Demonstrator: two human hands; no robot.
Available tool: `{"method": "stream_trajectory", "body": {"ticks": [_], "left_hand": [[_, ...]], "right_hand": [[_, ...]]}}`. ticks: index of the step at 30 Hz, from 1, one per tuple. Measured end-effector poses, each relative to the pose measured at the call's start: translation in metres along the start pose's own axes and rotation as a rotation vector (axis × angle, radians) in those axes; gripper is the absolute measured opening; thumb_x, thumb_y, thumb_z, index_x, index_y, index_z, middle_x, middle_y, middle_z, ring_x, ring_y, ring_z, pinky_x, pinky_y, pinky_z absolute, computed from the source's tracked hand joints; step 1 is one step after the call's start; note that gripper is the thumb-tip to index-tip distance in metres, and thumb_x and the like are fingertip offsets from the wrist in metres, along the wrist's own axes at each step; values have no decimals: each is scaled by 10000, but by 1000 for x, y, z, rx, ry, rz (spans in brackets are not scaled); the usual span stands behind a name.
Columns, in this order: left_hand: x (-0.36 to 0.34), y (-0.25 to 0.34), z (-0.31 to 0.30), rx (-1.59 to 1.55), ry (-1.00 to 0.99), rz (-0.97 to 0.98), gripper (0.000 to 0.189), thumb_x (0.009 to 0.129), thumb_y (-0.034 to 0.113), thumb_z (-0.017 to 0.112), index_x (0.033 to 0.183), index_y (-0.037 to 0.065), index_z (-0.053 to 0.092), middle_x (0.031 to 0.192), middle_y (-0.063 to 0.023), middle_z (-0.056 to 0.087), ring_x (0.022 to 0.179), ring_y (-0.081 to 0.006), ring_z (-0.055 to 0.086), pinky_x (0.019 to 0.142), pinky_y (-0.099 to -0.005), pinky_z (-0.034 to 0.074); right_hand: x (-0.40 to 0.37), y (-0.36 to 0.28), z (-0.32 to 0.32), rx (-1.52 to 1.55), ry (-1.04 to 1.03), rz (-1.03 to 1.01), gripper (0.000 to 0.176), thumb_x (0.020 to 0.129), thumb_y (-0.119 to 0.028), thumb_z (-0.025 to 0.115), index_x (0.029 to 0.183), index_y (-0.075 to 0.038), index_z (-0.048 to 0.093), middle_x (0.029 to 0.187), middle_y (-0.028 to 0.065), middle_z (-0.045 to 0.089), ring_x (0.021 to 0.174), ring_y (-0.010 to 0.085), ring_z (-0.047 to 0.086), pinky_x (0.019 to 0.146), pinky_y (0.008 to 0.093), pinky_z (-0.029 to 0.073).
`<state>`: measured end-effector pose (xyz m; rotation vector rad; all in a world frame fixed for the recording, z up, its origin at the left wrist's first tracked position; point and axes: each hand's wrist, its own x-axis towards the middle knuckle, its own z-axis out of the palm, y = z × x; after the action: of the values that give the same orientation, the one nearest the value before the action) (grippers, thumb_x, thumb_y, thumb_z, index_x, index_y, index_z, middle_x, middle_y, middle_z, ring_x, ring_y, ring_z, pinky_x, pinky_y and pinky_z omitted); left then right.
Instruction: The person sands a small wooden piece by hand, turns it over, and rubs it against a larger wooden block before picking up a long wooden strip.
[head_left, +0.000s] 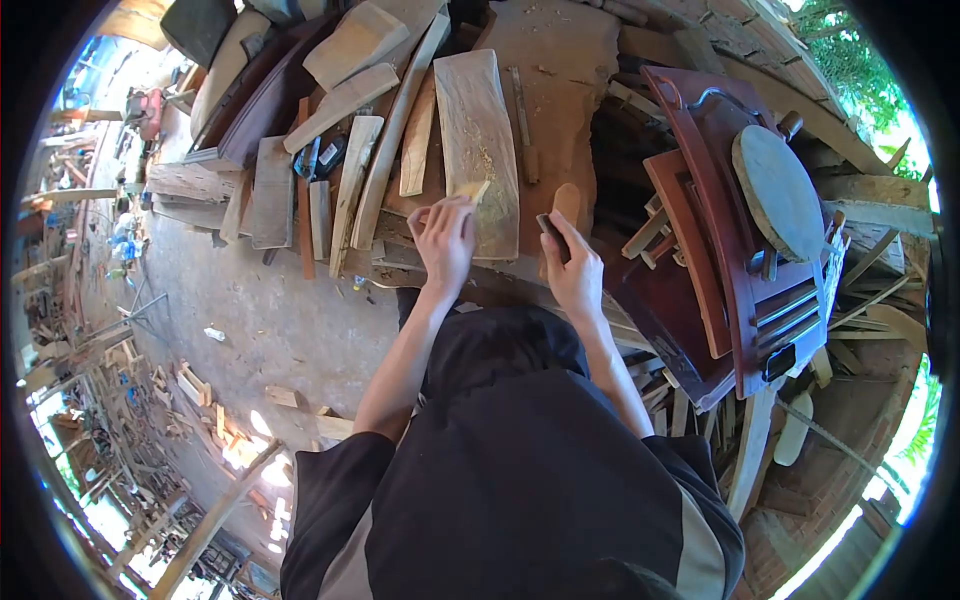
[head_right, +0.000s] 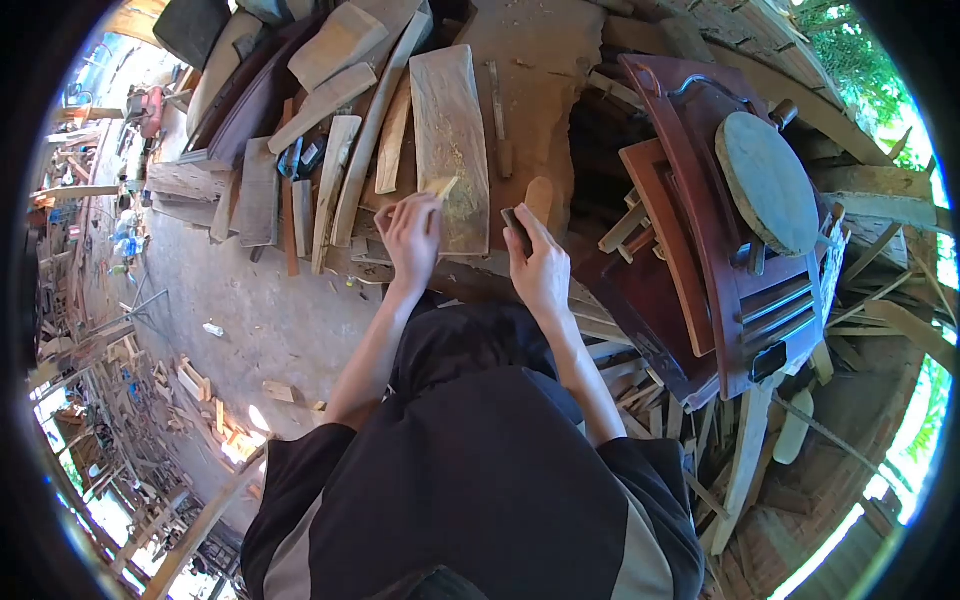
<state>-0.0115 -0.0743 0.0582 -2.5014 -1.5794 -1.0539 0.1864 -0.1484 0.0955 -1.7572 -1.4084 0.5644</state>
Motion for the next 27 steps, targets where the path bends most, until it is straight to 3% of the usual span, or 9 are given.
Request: {"method": "stream_trajectory", "body": {"ticks": [2,4,6,7,11,14,19,24,27], "left_hand": [[5,8,-10,-207,84,-331,126,912,78,747,1028,88,699,979,-50,722,971,-156,693,871,-317,447],[23,17,-24,-868,147,-662,174,966,94,727,1103,-9,693,940,-17,693,796,-39,593,663,-187,450],[42,19,-54,-905,7,-759,177,972,78,717,1111,-26,684,972,-38,718,870,-57,640,774,-218,505],[50,24,-65,-1004,2,-740,216,970,76,720,1152,-37,691,977,-27,716,869,-51,635,784,-213,503],[73,39,-102,-1003,-114,-677,240,965,108,735,1161,-30,721,964,-27,729,868,-42,629,779,-203,497],[82,49,-120,-1019,-154,-660,235,963,112,737,1151,-29,729,960,-28,737,862,-41,633,765,-201,499],[89,64,-145,-970,-195,-630,241,965,88,727,1171,-37,717,974,-19,718,880,-38,629,782,-190,495],[86,73,-160,-1007,-135,-582,264,968,56,706,1221,-19,699,970,-29,720,881,-55,647,787,-194,500],[79,82,-168,-1072,-149,-581,394,965,53,702,1344,-15,621,1090,-60,710,943,-76,656,839,-217,518]], "right_hand": [[4,10,-3,34,45,-34,306,998,-132,637,1283,-23,657,1304,188,670,1175,345,665,921,389,564],[13,19,-5,70,84,-81,307,1015,-105,608,1310,-27,642,1350,194,647,1205,337,659,922,374,563],[20,17,-7,322,52,12,334,1053,-62,528,1379,-48,598,1504,179,535,1151,279,695,874,319,564],[21,9,-12,484,-35,229,326,1087,-91,473,1390,-68,590,1596,139,416,1010,176,691,802,261,551],[28,-17,-25,800,-280,181,293,1107,-161,455,1310,-51,634,1597,109,333,902,86,603,759,257,530],[28,-40,-30,992,-449,222,304,1100,-191,486,1296,-15,638,1597,108,332,906,100,609,815,298,524],[21,-86,-40,974,-541,151,346,1034,-245,642,1259,16,675,1572,101,384,1318,164,497,1028,291,441],[17,-92,-40,998,-526,77,344,1044,-224,621,1295,7,663,1558,97,420,1190,118,536,938,264,463],[11,-98,-41,1103,-507,139,363,1066,-231,575,1339,0,632,1540,88,447,1098,92,540,875,253,464]]}}
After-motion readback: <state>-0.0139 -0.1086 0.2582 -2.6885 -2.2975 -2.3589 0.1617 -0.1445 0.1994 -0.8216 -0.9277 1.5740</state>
